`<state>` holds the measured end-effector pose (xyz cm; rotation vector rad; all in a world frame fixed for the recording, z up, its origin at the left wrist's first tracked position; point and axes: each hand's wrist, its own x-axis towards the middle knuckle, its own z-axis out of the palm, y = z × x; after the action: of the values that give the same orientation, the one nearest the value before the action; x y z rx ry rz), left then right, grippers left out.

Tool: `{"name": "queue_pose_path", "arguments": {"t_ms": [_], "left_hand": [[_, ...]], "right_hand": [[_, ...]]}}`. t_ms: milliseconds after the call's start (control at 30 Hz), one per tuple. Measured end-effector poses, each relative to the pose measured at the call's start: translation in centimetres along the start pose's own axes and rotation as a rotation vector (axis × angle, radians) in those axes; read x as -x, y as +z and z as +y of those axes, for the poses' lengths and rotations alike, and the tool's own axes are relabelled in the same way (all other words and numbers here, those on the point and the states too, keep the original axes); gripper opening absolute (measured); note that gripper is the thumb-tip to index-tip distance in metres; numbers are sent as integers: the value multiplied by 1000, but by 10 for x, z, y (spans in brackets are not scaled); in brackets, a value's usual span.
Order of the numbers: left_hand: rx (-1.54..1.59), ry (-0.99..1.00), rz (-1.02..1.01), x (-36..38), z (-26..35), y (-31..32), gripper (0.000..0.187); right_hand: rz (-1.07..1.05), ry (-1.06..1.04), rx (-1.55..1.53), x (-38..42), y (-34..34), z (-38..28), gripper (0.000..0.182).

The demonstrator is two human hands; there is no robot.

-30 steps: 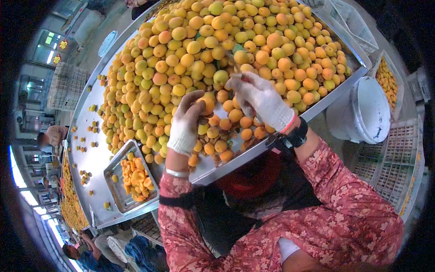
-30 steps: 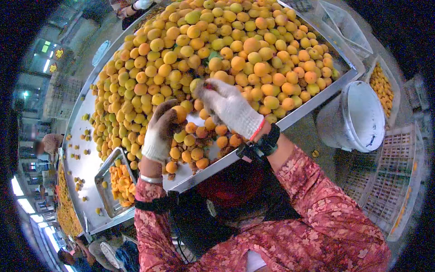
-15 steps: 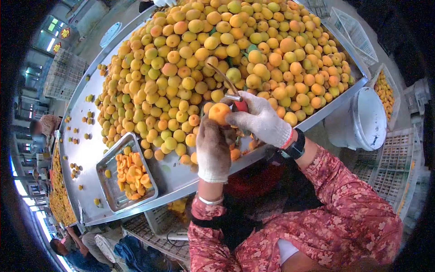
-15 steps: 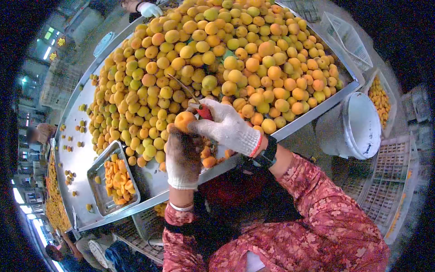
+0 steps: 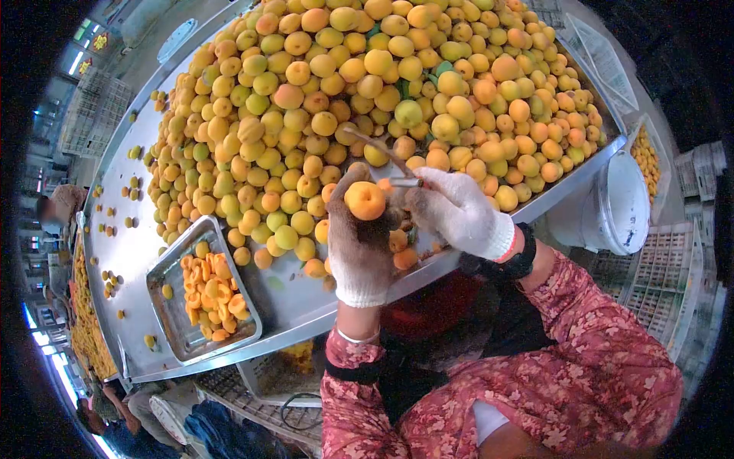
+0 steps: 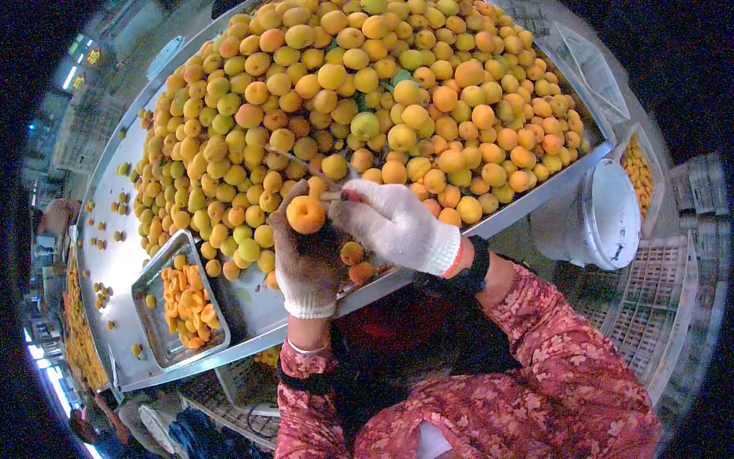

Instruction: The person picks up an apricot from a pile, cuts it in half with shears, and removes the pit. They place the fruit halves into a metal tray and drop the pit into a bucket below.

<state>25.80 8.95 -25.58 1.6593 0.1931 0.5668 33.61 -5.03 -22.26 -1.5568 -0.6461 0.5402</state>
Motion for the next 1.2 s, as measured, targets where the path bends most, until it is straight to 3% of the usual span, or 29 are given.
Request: {"name": "queue_pose_path", "arguments": {"t_ms": [67, 167, 200, 233, 367, 467, 533, 633, 967, 1033, 1167, 1200], "left_hand": [[-153, 106, 11, 1, -3, -1, 45], [1, 37, -9, 5, -14, -3, 36], [101, -59, 7, 5, -13, -3, 32], [201, -155, 25, 6, -12, -3, 33], [168, -194, 66, 7, -6, -2, 46], [140, -170, 90, 9, -10, -4, 57], [-34, -12, 113, 9, -10, -7, 61], [15, 15, 113, 11, -9, -10, 60], [-123, -56, 92, 14, -4, -23, 57], [-139, 55, 99, 12, -5, -24, 46], [-198, 56, 82, 8, 7, -20, 36], [-29, -68, 65, 7, 9, -19, 32]], "right_hand": [[-21, -95, 50, 1, 7, 3, 21], [-52, 58, 110, 1, 12, 2, 22], [-32, -89, 91, 1, 14, 2, 24], [-31, -89, 92, 1, 13, 1, 24], [-129, 20, 130, 4, 13, -1, 25], [-103, 29, 128, 4, 17, -2, 25], [-81, 20, 137, 5, 20, -2, 25], [-58, -135, 334, 5, 24, 0, 22], [-55, -1, -1, 2, 43, 11, 20], [-66, 44, -56, 3, 45, 9, 22], [-90, 177, -268, 0, 39, 7, 39], [-148, 262, -330, 0, 35, 7, 45]]}}
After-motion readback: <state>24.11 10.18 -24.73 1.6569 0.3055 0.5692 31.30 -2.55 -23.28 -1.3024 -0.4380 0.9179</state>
